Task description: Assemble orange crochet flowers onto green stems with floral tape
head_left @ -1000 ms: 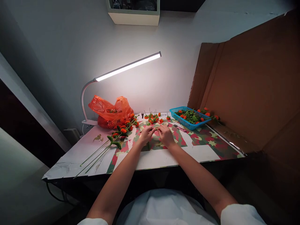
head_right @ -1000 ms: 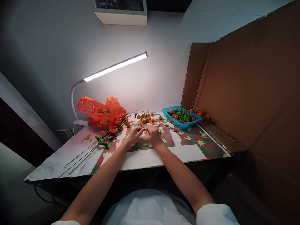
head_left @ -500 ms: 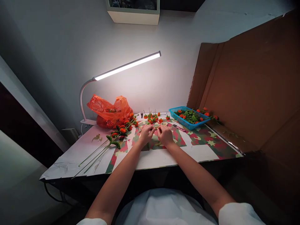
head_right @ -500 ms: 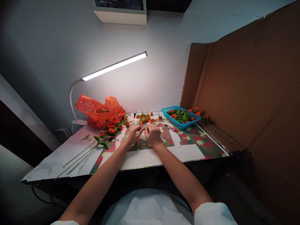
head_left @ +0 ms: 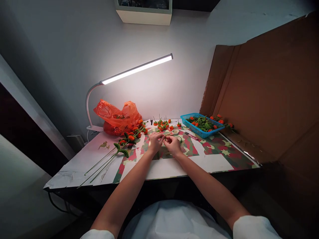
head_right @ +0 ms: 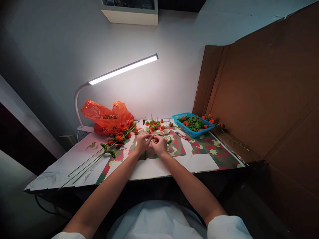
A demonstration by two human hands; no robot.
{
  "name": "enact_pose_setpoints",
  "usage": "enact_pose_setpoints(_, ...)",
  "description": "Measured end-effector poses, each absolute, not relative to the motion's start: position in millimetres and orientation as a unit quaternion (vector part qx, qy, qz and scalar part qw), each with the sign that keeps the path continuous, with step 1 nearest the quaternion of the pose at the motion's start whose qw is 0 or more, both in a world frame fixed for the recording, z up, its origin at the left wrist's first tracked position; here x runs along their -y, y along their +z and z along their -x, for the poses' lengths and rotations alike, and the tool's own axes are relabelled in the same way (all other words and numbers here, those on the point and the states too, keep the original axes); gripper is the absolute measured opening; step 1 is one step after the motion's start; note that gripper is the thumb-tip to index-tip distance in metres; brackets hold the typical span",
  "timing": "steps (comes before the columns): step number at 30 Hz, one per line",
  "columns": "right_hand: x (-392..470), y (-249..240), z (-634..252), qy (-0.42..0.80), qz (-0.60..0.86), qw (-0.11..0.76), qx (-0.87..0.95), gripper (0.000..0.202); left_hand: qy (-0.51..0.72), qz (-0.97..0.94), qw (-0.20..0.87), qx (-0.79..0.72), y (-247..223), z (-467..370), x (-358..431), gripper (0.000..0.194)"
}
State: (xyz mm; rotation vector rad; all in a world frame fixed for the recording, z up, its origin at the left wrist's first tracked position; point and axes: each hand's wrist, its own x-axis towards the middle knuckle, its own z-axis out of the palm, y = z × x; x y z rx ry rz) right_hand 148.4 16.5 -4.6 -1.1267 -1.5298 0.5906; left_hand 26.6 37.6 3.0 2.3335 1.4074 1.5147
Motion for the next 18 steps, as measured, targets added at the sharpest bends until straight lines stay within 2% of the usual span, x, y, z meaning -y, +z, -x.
enact_pose_setpoints(6, -15.8, 0.9, -168.4, 0.073, 0.423, 0.492, 0.757, 0.014, 0.499, -0.719, 0.182, -0.448, -1.2, -20.8, -42.6, 0.025)
enact_pose_setpoints(9, -17.0, 6.7, -177.5, 0.057, 0.369, 0.473, 0.798, 0.014, 0.469, -0.728, 0.239, -0.438, -3.2, -20.2, -43.2, 0.029)
enact_pose_setpoints(13, -15.2, 13.1, -181.5, 0.143, 0.31, 0.488, 0.803, 0.013, 0.42, -0.751, 0.305, -0.408, -0.8, -18.7, -42.1, 0.035)
enact_pose_setpoints(18, -17.6, 14.4, -182.8, 0.385, 0.366, 0.517, 0.671, 0.012, 0.385, -0.776, 0.341, -0.365, 10.6, -19.3, -33.6, 0.042)
